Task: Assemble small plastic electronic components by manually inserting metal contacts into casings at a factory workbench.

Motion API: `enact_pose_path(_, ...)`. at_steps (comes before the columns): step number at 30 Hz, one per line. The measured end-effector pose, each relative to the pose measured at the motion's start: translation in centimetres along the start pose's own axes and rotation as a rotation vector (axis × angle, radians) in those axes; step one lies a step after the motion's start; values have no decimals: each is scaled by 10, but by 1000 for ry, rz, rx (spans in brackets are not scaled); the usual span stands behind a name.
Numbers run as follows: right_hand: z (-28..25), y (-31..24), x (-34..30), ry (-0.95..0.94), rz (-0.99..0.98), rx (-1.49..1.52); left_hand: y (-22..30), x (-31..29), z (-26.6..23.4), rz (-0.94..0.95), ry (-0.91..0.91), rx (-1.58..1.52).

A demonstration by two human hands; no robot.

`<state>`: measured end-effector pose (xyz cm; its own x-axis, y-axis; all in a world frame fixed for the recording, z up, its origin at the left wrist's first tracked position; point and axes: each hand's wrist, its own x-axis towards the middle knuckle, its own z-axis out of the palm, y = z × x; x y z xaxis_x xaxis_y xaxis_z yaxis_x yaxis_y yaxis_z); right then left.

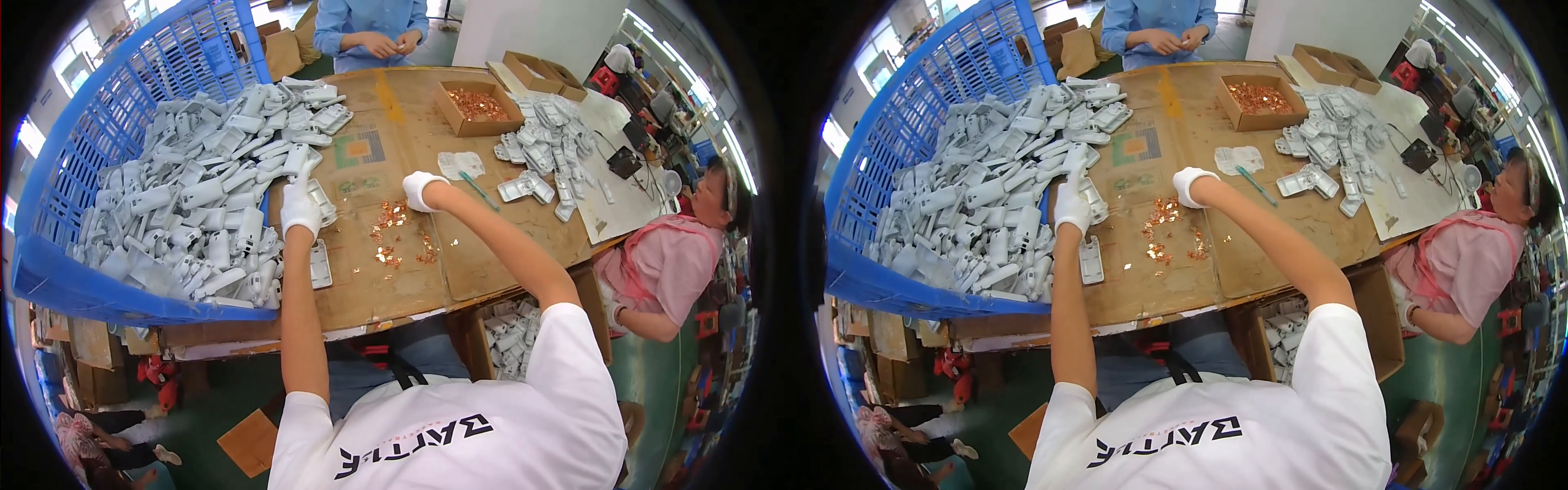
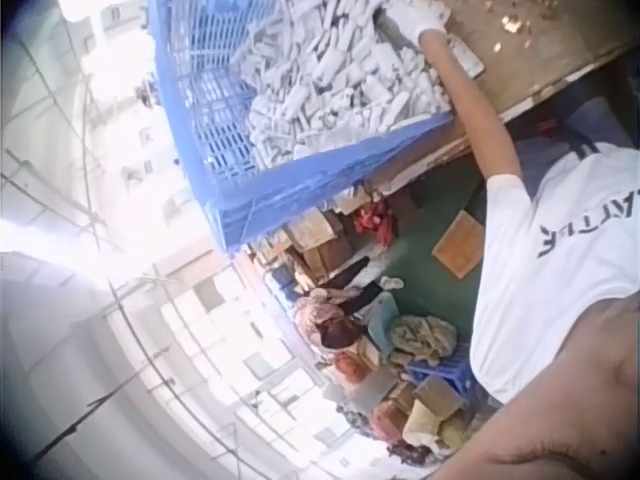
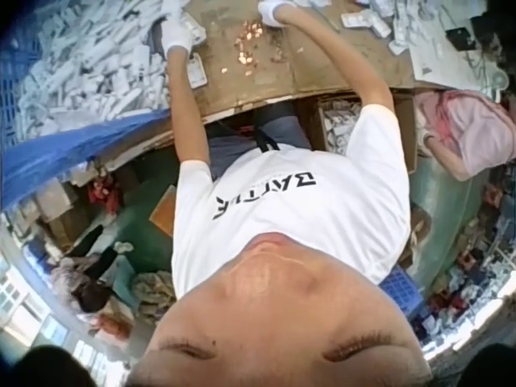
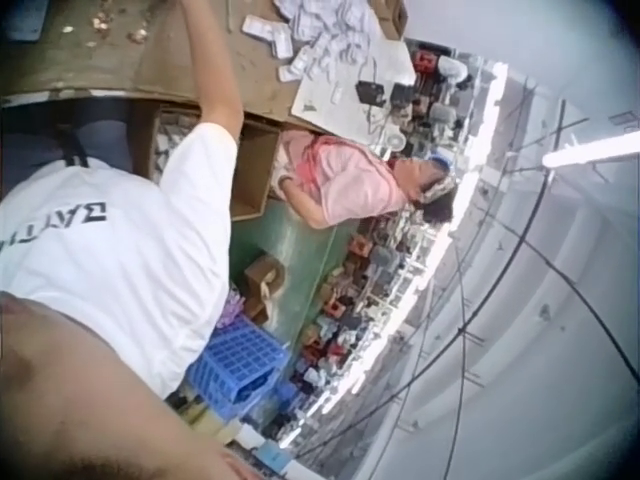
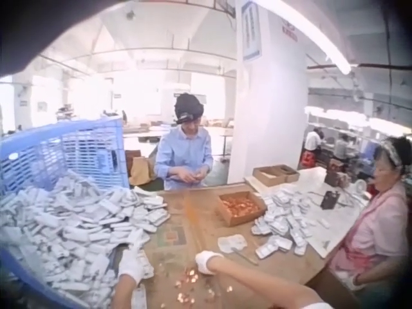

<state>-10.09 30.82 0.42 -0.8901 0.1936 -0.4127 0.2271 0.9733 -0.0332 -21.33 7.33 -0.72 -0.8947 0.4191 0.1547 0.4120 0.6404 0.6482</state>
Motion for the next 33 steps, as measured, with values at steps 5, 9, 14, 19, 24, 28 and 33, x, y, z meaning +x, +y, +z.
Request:
enact_pose_path(5, -1, -2, -6, 9, -11, 9, 1, -1, 18, -94, -303, -850)
enact_pose_path(9, 15, -1, -32, 497, -79, 593, 13, -24, 35, -371, -310, -1019)
enact_pose_path(14, 33, -56, -84, 1011, -141, 1157, 58, -84, 54, -323, -402, -1216)
enact_pose_path(19, 30, -74, -126, 1139, -129, 892, 78, -121, 49, -144, -201, -1039)
enact_pose_path(24, 44, -93, -140, 1132, -7, 699, 96, -147, 40, 33, 71, -675)
enact_pose_path(28, 45, -109, -153, 1084, 104, 746, 99, -166, 33, 43, 153, -561)
enact_pose_path(33, 53, -120, -180, 904, 169, 851, 90, -204, 23, 70, 175, -488)
